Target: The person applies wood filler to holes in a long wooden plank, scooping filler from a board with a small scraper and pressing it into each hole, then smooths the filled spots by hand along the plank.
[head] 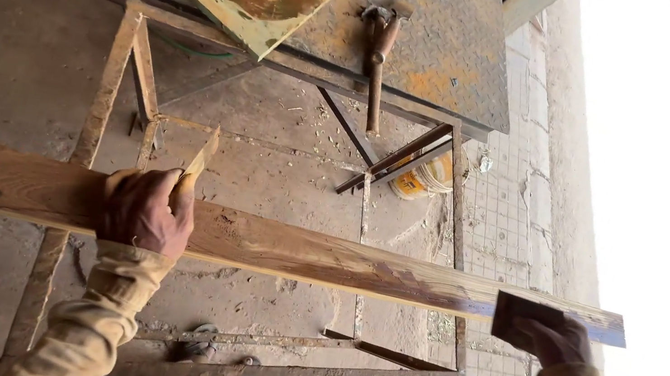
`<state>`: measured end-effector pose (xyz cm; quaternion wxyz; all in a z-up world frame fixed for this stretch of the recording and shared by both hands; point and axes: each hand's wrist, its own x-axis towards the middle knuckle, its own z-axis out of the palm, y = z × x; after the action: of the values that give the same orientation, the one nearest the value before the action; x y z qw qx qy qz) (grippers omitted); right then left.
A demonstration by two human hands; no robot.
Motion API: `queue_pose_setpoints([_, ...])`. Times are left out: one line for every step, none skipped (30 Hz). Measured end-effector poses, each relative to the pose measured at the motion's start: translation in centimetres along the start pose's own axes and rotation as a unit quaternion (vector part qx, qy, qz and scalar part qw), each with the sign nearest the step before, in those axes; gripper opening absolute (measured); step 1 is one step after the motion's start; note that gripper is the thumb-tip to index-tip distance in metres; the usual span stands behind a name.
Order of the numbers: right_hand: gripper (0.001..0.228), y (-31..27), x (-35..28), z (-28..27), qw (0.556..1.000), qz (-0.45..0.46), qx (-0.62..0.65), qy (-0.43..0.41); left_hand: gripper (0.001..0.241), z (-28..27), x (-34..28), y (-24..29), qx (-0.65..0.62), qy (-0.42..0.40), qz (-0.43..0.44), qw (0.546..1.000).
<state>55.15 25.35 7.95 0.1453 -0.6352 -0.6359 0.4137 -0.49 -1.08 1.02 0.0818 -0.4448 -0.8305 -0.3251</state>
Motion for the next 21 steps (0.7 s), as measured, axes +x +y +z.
queue_pose_setpoints([0.030, -0.1, 0.2, -0.5, 1.000, 0.001, 0.000, 0.000, 0.024, -0.2, 0.2, 0.1, -0.001, -0.001, 0.000, 1.000])
queue_pose_setpoints([0.030, 0.1, 0.2, -1.0, 0.997, 0.045, -0.048, 0.027, 0.024, -0.4, 0.2, 0.2, 0.007, -0.021, -0.008, 1.000])
queue_pose_setpoints([0.030, 0.2, 0.2, -1.6, 0.990, 0.088, -0.095, 0.053, 0.025, -0.6, 0.3, 0.4, 0.014, -0.042, -0.016, 0.999])
queue_pose_setpoints([0.030, 1.4, 0.8, -2.1, 0.990, 0.092, -0.095, 0.054, 0.025, -0.1, -0.1, 0.0, 0.013, -0.046, -0.014, 0.999])
queue_pose_setpoints([0.030, 2.5, 1.3, -2.6, 0.986, 0.105, -0.114, 0.063, 0.026, 0.4, -0.4, -0.4, 0.007, -0.061, -0.027, 0.998])
queue_pose_setpoints([0.030, 3.5, 2.2, -3.0, 0.982, 0.116, -0.132, 0.071, 0.027, 0.9, -0.5, -0.9, 0.001, -0.074, -0.041, 0.996])
queue_pose_setpoints([0.030, 4.1, 3.1, -3.3, 0.982, 0.117, -0.131, 0.072, 0.027, 1.2, -0.5, -1.2, 0.000, -0.075, -0.039, 0.996])
queue_pose_setpoints([0.030, 5.0, 3.5, -3.8, 0.982, 0.108, -0.141, 0.071, 0.028, 1.4, -0.8, -1.5, -0.008, -0.087, -0.056, 0.995])
queue_pose_setpoints([0.030, 5.9, 4.0, -4.3, 0.981, 0.098, -0.151, 0.070, 0.029, 1.7, -1.1, -1.8, -0.017, -0.099, -0.072, 0.992])
queue_pose_setpoints([0.030, 6.3, 4.2, -4.6, 0.981, 0.102, -0.150, 0.072, 0.029, 1.7, -1.0, -1.7, -0.018, -0.102, -0.069, 0.992])
queue_pose_setpoints([0.030, 6.6, 4.3, -4.9, 0.980, 0.092, -0.159, 0.072, 0.028, 1.7, -0.9, -1.6, 0.003, -0.070, -0.039, 0.997])
queue_pose_setpoints([0.030, 6.9, 4.7, -5.0, 0.980, 0.081, -0.169, 0.069, 0.026, 1.5, -1.0, -1.7, 0.027, -0.037, -0.011, 0.999])
queue_pose_setpoints([0.030, 6.2, 4.5, -4.9, 0.980, 0.084, -0.168, 0.068, 0.026, 0.9, -0.7, -1.0, 0.027, -0.040, -0.010, 0.999])
queue_pose_setpoints([0.031, 5.5, 4.5, -4.6, 0.980, 0.095, -0.161, 0.071, 0.024, 0.2, -0.4, -0.3, 0.031, -0.037, -0.008, 0.999])
queue_pose_setpoints([0.032, 4.8, 4.5, -4.3, 0.979, 0.106, -0.155, 0.075, 0.022, -0.4, -0.1, 0.3, 0.035, -0.035, -0.005, 0.999])
queue_pose_setpoints([0.032, 5.9, 5.0, -4.3, 0.979, 0.109, -0.155, 0.072, 0.022, -0.2, -0.3, 0.0, 0.036, -0.039, -0.006, 0.999])
queue_pose_setpoints([0.032, 7.0, 5.6, -4.2, 0.981, 0.108, -0.143, 0.071, 0.022, 0.0, -0.5, -0.3, 0.038, -0.034, -0.002, 0.999])
queue_pose_setpoints([0.032, 8.0, 6.0, -4.5, 0.983, 0.108, -0.132, 0.072, 0.022, 0.4, -0.7, -0.5, 0.036, -0.028, 0.000, 0.999])
queue_pose_setpoints([0.032, 7.9, 5.8, -4.3, 0.982, 0.111, -0.134, 0.071, 0.022, 0.3, -0.9, -0.4, 0.036, -0.032, -0.001, 0.999])
queue_pose_setpoints([0.031, 7.8, 5.6, -4.0, 0.988, 0.088, -0.115, 0.058, 0.021, 0.3, -0.9, -0.3, 0.038, -0.020, 0.005, 0.999])
queue_pose_setpoints([0.031, 7.6, 5.5, -3.7, 0.992, 0.065, -0.096, 0.046, 0.021, 0.3, -1.0, -0.3, 0.039, -0.009, 0.011, 0.999])
